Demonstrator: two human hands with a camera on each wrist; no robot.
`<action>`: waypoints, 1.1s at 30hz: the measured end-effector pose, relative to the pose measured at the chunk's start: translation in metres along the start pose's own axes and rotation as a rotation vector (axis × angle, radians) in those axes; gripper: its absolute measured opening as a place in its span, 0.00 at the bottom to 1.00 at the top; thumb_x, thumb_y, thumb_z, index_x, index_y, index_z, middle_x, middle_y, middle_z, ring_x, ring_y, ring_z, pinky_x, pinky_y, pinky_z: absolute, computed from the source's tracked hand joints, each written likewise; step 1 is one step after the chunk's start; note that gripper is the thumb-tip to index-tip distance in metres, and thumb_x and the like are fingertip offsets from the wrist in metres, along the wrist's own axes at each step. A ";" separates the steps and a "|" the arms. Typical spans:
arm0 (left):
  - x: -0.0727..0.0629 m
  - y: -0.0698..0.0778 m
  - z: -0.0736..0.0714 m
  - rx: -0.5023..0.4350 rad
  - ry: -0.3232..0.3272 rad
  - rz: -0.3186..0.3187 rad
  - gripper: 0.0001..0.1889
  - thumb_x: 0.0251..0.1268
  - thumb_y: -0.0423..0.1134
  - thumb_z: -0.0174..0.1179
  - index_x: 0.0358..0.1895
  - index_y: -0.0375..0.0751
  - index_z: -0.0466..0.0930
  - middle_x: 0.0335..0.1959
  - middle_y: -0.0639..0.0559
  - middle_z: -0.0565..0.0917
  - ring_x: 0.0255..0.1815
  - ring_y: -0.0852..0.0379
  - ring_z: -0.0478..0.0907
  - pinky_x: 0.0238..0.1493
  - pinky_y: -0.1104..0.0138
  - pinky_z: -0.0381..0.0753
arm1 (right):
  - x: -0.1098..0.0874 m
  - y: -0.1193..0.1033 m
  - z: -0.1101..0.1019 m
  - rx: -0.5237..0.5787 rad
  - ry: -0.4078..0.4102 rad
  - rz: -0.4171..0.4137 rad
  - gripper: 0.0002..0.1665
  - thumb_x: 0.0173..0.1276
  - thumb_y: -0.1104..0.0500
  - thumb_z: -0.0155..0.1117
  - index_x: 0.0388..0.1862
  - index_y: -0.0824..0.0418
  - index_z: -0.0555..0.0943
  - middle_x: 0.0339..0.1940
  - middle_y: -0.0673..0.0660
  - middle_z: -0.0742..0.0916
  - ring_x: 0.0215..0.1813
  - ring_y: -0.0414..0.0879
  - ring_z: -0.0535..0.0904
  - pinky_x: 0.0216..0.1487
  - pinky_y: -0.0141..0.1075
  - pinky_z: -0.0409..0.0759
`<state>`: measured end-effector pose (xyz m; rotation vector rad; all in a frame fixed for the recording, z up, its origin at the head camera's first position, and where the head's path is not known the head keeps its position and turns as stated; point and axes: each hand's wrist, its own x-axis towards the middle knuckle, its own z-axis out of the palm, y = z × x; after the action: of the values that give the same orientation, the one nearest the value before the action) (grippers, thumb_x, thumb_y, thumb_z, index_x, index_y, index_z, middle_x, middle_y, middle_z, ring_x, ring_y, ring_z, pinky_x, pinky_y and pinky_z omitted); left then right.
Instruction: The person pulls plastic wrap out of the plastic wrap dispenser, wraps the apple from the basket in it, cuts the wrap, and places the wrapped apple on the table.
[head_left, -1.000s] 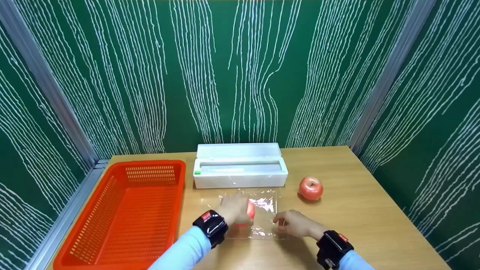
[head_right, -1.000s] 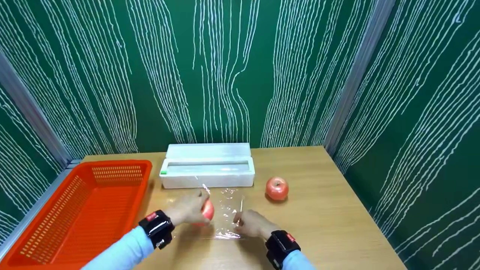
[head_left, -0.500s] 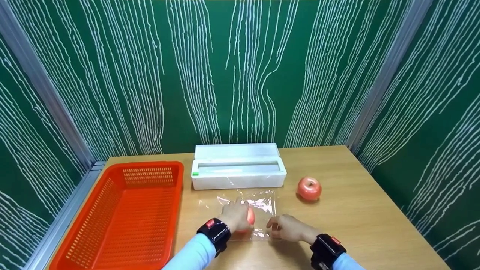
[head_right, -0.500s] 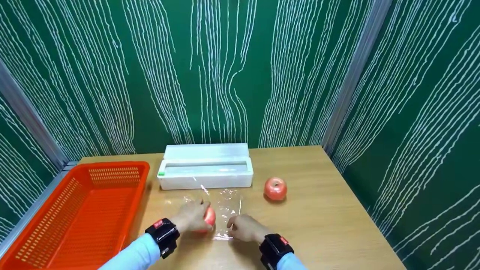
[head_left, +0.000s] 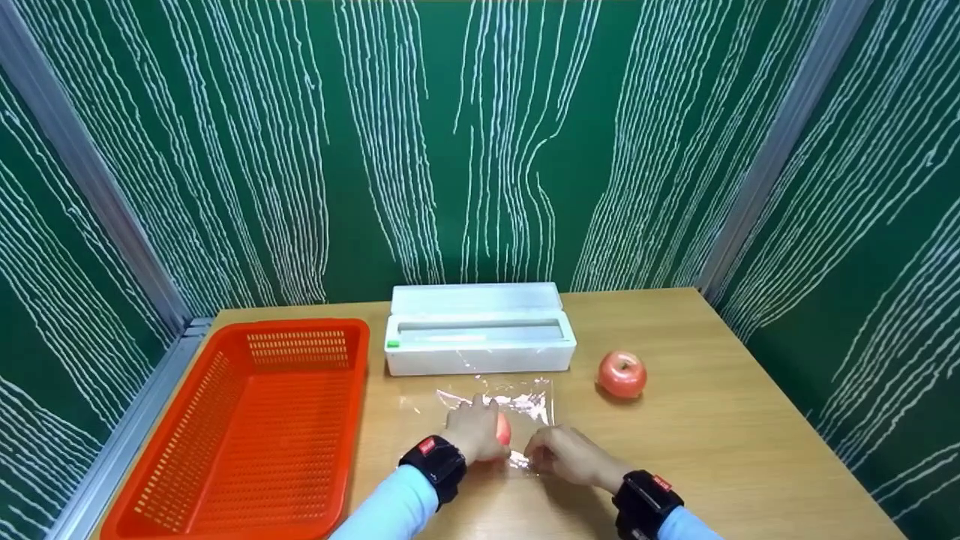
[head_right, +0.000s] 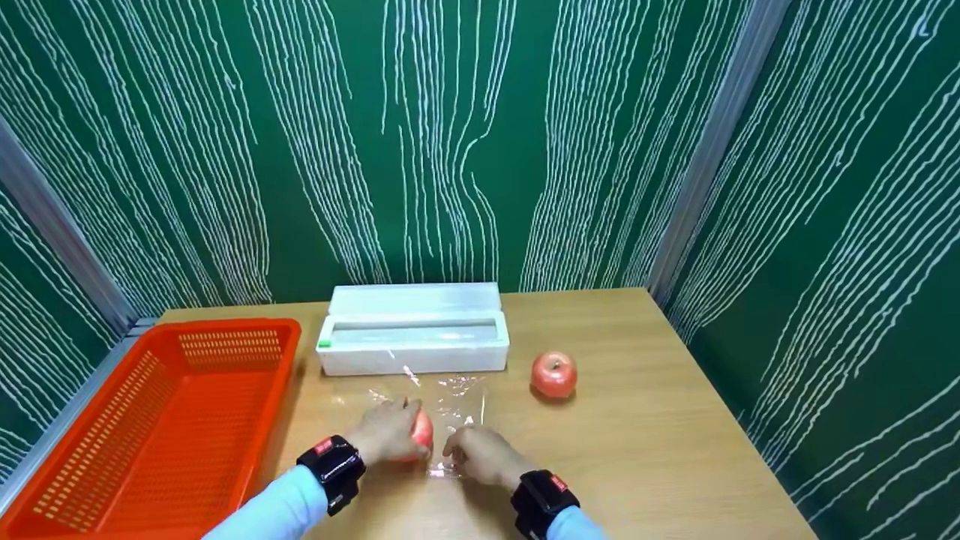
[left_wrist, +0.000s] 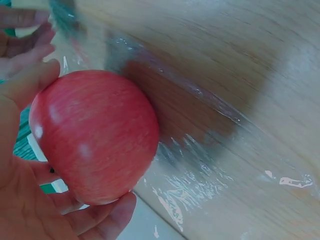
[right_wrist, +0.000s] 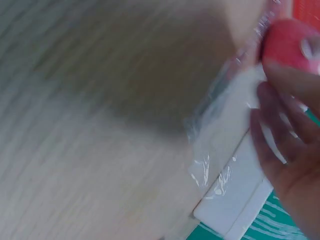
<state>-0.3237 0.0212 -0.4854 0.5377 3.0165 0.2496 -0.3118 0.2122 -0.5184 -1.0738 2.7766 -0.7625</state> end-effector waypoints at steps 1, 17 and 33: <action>0.000 0.000 0.000 0.002 0.002 -0.001 0.41 0.38 0.57 0.67 0.58 0.38 0.69 0.50 0.41 0.75 0.46 0.43 0.76 0.44 0.53 0.76 | 0.001 -0.001 0.002 -0.027 0.029 -0.018 0.12 0.46 0.72 0.64 0.30 0.60 0.84 0.27 0.52 0.85 0.31 0.41 0.79 0.33 0.28 0.77; -0.024 -0.024 0.014 -0.040 0.143 0.216 0.46 0.41 0.54 0.68 0.66 0.40 0.60 0.64 0.39 0.64 0.65 0.43 0.61 0.63 0.51 0.64 | 0.012 -0.015 0.028 -0.498 0.071 -0.160 0.06 0.53 0.54 0.65 0.19 0.50 0.79 0.19 0.44 0.79 0.19 0.36 0.71 0.18 0.27 0.65; -0.031 -0.031 0.050 0.253 0.352 0.295 0.46 0.41 0.58 0.65 0.65 0.40 0.60 0.64 0.40 0.66 0.66 0.46 0.62 0.62 0.56 0.67 | 0.021 -0.017 0.044 -0.599 0.330 -0.250 0.04 0.50 0.58 0.66 0.26 0.54 0.79 0.25 0.48 0.83 0.25 0.43 0.78 0.21 0.34 0.73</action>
<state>-0.3007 -0.0112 -0.5392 1.0691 3.3182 -0.0313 -0.3066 0.1690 -0.5468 -1.5282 3.3014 -0.1041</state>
